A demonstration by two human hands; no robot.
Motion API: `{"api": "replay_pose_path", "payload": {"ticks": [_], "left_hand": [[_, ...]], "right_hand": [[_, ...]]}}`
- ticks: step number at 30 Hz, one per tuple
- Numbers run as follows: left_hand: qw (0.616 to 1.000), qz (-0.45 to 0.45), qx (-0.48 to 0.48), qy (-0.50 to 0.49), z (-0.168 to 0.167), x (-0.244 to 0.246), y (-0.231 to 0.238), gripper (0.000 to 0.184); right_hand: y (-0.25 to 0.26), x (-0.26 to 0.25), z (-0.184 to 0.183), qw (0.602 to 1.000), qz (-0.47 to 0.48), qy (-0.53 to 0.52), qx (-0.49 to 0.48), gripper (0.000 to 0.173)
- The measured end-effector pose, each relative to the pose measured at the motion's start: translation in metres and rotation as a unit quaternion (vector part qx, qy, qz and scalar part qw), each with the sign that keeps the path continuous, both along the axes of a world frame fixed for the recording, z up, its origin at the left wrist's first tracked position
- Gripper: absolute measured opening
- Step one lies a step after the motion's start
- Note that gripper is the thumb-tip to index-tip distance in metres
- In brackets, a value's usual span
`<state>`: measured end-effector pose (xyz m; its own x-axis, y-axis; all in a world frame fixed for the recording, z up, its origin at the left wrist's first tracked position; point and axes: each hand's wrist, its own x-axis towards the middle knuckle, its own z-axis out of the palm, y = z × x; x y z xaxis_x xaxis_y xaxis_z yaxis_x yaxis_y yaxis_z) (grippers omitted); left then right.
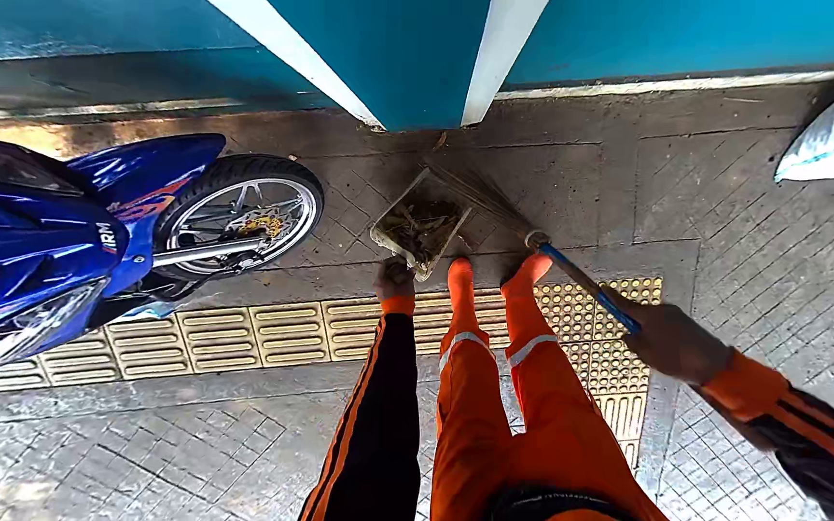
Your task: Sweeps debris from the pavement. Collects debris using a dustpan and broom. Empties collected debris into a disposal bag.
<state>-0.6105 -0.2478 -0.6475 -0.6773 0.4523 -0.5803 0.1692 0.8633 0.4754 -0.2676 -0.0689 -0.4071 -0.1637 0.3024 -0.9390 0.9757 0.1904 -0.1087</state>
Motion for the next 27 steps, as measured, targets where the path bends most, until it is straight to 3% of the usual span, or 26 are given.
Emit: {"api": "replay_pose_path", "payload": {"ticks": [4,6,8,11,13,15,18,20,24,27], "left_hand": [[0.997,0.075,-0.023,0.023,-0.002,0.008,-0.018,0.045],[0.995,0.091,-0.015,0.03,-0.004,0.005,-0.024,0.044],[0.996,0.09,-0.013,0.015,-0.002,0.0,-0.032,0.046],[0.996,0.082,-0.02,0.0,-0.008,-0.012,-0.039,0.046],[0.997,0.075,-0.026,0.0,-0.015,-0.017,-0.044,0.045],[0.997,0.072,-0.021,0.001,-0.021,-0.02,-0.042,0.044],[0.997,0.067,-0.023,0.003,-0.02,-0.024,-0.044,0.044],[0.998,0.07,-0.01,0.005,-0.02,-0.03,-0.048,0.044],[0.997,0.083,0.01,0.001,-0.016,-0.042,-0.055,0.045],[0.997,0.076,-0.003,-0.001,-0.014,-0.042,-0.062,0.045]], "right_hand": [[0.03,-0.059,-0.09,0.997,0.058,-0.039,0.015,0.086],[0.017,-0.066,-0.102,0.994,0.101,-0.037,-0.031,0.088],[-0.001,-0.053,-0.074,0.99,0.118,-0.031,-0.065,0.09],[-0.003,-0.038,-0.025,0.996,0.082,-0.01,-0.041,0.084],[0.003,-0.05,-0.028,0.998,0.067,-0.013,-0.007,0.081],[0.009,-0.078,-0.06,0.996,0.079,-0.049,0.008,0.084],[-0.004,-0.098,-0.092,0.988,0.13,-0.068,-0.048,0.092],[-0.023,-0.08,-0.072,0.982,0.154,-0.063,-0.089,0.095],[-0.029,-0.039,0.005,0.99,0.112,-0.03,-0.079,0.088],[-0.013,-0.054,-0.001,0.997,0.07,-0.01,-0.02,0.083]]}}
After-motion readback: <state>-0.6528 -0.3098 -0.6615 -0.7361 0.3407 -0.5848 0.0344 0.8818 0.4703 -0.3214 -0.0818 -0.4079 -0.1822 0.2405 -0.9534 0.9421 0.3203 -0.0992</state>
